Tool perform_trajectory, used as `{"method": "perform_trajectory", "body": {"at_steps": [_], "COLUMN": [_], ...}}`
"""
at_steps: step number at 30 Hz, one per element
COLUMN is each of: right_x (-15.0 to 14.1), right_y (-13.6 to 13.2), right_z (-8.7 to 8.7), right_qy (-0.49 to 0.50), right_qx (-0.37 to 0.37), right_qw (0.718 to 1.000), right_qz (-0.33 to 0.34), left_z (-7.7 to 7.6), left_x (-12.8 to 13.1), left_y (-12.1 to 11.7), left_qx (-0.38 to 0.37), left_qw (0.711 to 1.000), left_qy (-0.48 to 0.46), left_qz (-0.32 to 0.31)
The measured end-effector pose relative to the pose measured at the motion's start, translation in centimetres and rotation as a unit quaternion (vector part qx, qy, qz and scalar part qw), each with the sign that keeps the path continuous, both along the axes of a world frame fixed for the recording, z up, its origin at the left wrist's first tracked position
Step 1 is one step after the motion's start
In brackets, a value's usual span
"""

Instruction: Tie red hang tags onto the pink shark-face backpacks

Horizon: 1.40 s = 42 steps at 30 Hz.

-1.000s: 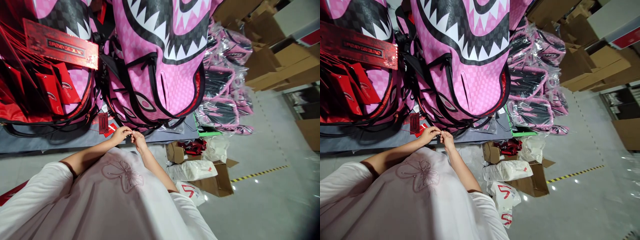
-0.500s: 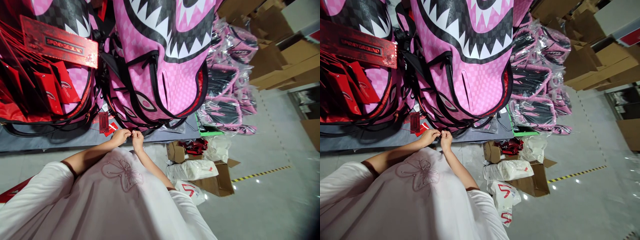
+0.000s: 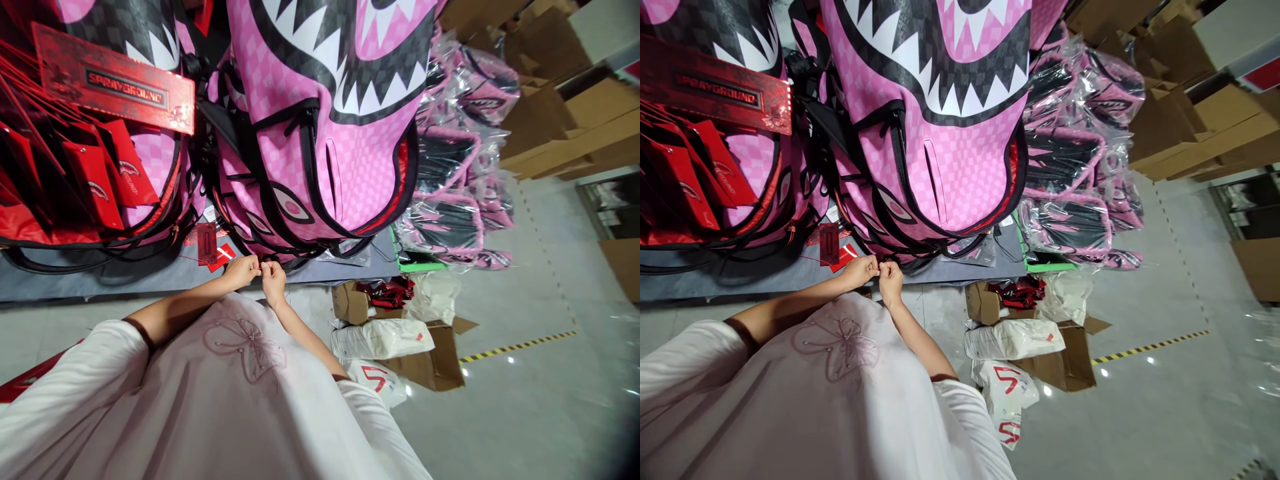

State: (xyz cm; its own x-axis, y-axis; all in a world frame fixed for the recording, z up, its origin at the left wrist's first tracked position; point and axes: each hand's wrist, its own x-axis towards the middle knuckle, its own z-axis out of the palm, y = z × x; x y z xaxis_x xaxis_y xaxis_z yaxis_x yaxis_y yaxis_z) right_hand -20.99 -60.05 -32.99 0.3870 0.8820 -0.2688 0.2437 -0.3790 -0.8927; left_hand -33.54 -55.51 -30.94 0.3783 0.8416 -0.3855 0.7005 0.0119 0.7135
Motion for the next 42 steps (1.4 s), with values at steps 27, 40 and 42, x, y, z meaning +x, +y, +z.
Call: {"method": "perform_trajectory", "body": {"at_steps": [27,40,42], "right_x": [0.4,0.4,0.2], "right_y": [-0.5,-0.8,-0.9], "right_z": [-0.4,-0.5,-0.5], "right_qy": [0.013,0.027,0.027], "right_qx": [0.007,-0.015,-0.019], "right_qw": [0.999,0.999,0.999], "right_qz": [0.035,0.026,0.02], "left_z": [1.3,1.3,1.3], "left_x": [-0.5,-0.7,-0.7], "left_y": [-0.9,-1.0,-0.9], "left_qx": [-0.015,-0.001,-0.003], "left_qw": [1.0,0.999,0.999], "left_qy": [-0.001,0.008,0.018], "left_qz": [0.012,-0.039,-0.046]}}
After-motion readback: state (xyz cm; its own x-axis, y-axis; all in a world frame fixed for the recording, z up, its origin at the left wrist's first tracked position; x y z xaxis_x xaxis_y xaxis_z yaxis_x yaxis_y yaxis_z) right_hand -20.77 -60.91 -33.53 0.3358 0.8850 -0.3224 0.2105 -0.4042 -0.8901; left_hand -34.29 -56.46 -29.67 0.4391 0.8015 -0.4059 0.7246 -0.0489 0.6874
